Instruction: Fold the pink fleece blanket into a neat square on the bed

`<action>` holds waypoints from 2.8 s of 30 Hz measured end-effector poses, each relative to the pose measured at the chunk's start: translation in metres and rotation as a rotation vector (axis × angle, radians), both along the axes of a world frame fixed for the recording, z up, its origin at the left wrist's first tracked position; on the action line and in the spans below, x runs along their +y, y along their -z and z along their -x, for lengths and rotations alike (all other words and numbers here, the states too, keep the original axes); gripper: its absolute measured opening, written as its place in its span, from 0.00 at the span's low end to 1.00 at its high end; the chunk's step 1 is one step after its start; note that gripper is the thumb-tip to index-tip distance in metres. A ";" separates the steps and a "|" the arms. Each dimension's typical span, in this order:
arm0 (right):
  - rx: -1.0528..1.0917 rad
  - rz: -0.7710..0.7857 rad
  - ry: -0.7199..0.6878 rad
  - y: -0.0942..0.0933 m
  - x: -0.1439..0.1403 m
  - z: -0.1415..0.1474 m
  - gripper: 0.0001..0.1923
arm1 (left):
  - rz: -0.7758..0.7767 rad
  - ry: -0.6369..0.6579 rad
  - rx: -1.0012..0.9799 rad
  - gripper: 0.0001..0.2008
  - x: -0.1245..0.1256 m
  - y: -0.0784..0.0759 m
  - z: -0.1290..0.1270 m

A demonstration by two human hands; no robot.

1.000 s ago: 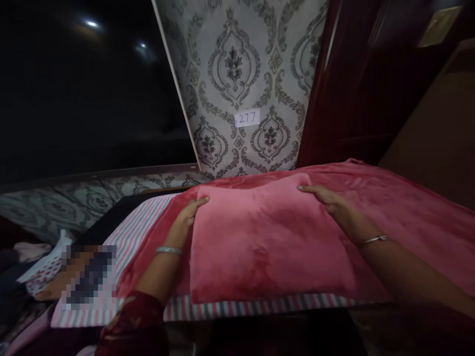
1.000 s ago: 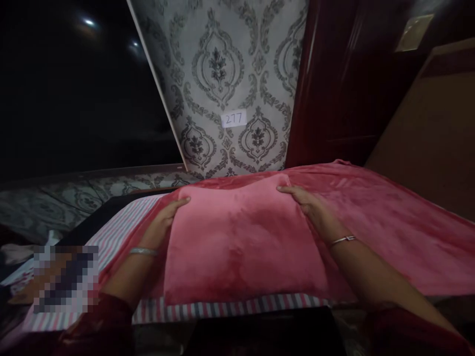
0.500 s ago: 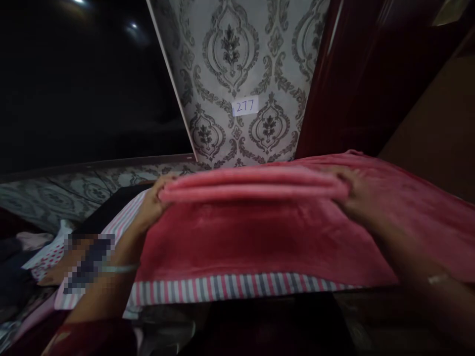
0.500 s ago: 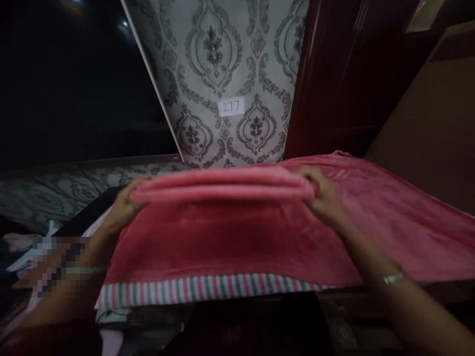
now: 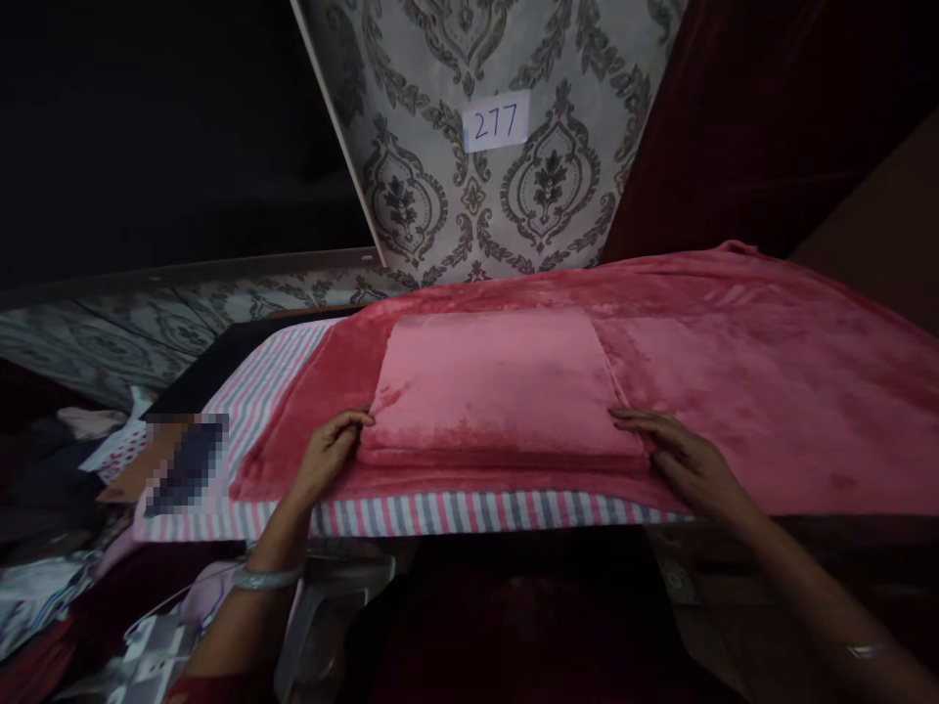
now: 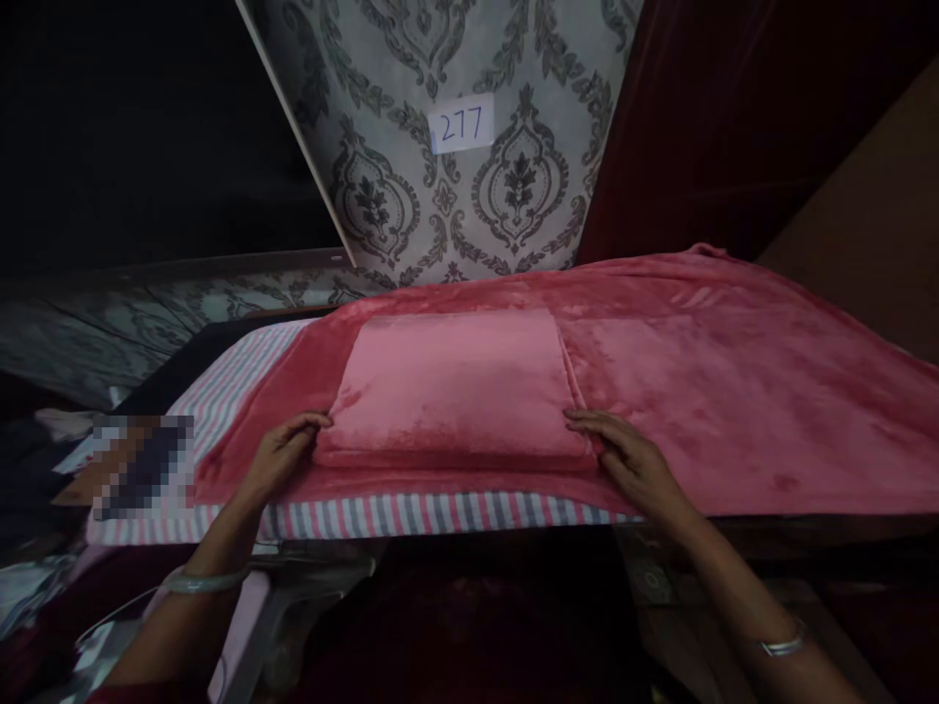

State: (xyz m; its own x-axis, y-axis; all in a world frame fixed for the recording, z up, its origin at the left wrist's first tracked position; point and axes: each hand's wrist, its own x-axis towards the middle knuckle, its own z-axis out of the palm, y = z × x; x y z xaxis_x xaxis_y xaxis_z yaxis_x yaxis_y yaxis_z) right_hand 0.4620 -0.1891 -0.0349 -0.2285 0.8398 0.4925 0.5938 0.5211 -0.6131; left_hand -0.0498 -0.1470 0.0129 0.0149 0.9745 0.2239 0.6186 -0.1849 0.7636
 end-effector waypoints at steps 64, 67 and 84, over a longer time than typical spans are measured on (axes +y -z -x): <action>-0.639 0.125 0.135 -0.042 0.107 0.159 0.30 | -0.130 0.676 0.720 0.28 0.090 -0.031 -0.161; -0.628 0.073 0.164 -0.022 0.104 0.159 0.30 | -0.213 0.618 0.729 0.28 0.096 -0.007 -0.153; -0.655 0.192 0.467 -0.034 0.124 0.125 0.32 | -0.003 0.178 0.857 0.29 0.153 -0.025 -0.105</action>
State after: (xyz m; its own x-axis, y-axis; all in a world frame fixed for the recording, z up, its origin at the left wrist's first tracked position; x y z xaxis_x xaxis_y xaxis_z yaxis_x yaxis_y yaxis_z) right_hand 0.3369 -0.0650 -0.0013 -0.0259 0.9754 0.2191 0.9912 0.0535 -0.1210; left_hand 0.0553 0.0063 0.0383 0.3314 0.9410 0.0685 0.9411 -0.3349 0.0479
